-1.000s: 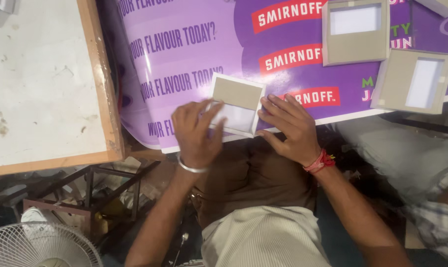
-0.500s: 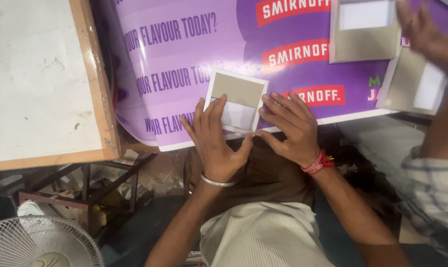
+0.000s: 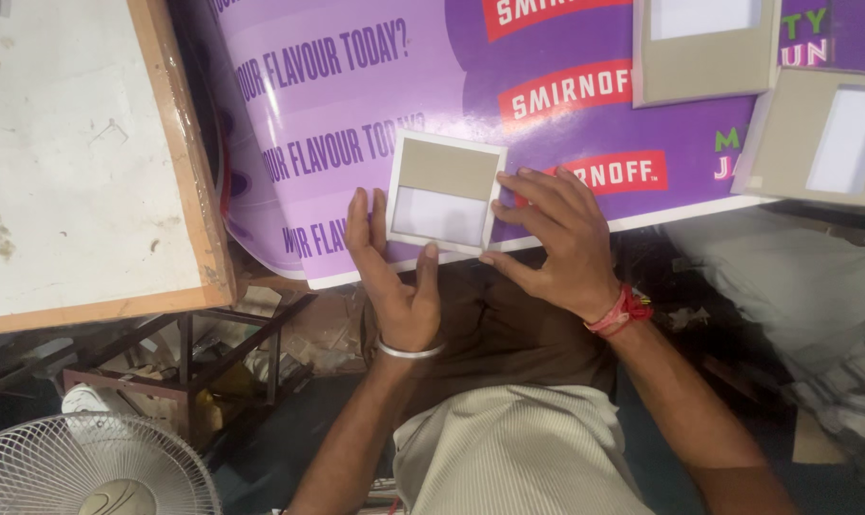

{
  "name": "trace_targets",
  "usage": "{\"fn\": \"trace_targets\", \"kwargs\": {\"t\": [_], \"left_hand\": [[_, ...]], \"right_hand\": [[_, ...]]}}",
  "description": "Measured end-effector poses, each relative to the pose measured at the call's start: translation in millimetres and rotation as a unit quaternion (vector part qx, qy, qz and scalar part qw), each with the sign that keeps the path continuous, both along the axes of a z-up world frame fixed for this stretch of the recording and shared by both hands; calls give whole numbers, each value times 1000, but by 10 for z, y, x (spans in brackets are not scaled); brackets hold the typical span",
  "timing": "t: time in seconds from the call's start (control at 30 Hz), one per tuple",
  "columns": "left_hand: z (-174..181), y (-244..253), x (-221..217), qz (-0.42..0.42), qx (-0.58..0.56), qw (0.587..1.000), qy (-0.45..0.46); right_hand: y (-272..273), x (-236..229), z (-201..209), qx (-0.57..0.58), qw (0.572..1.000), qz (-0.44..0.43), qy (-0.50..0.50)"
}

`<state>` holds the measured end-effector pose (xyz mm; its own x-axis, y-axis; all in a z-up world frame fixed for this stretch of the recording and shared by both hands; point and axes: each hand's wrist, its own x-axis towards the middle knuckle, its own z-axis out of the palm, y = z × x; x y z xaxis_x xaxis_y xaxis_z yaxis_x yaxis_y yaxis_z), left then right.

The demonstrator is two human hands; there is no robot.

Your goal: The person assembles small photo frames by hand on a purple branded poster. They pick up frame parts, align and press them together, and place completed frames aside. The process is repeated for multiple frames.

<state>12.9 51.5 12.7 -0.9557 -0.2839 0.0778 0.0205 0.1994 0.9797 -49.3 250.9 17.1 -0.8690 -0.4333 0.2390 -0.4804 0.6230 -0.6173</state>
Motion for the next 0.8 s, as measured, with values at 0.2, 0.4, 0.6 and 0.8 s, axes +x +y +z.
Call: {"fn": "trace_targets", "kwargs": {"t": [0.2, 0.4, 0.6, 0.8], "left_hand": [[-13, 30, -21, -12, -120, 992, 35], [-74, 59, 5, 4, -189, 981, 48], [-27, 112, -62, 30, -224, 972, 64], [31, -95, 7, 54, 21, 998, 21]], "right_hand": [[-80, -373, 304, 89, 992, 47, -70], [-198, -699, 364, 165, 967, 78, -178], [-386, -847, 234, 135, 972, 43, -190], [-185, -641, 175, 68, 987, 115, -89]]}}
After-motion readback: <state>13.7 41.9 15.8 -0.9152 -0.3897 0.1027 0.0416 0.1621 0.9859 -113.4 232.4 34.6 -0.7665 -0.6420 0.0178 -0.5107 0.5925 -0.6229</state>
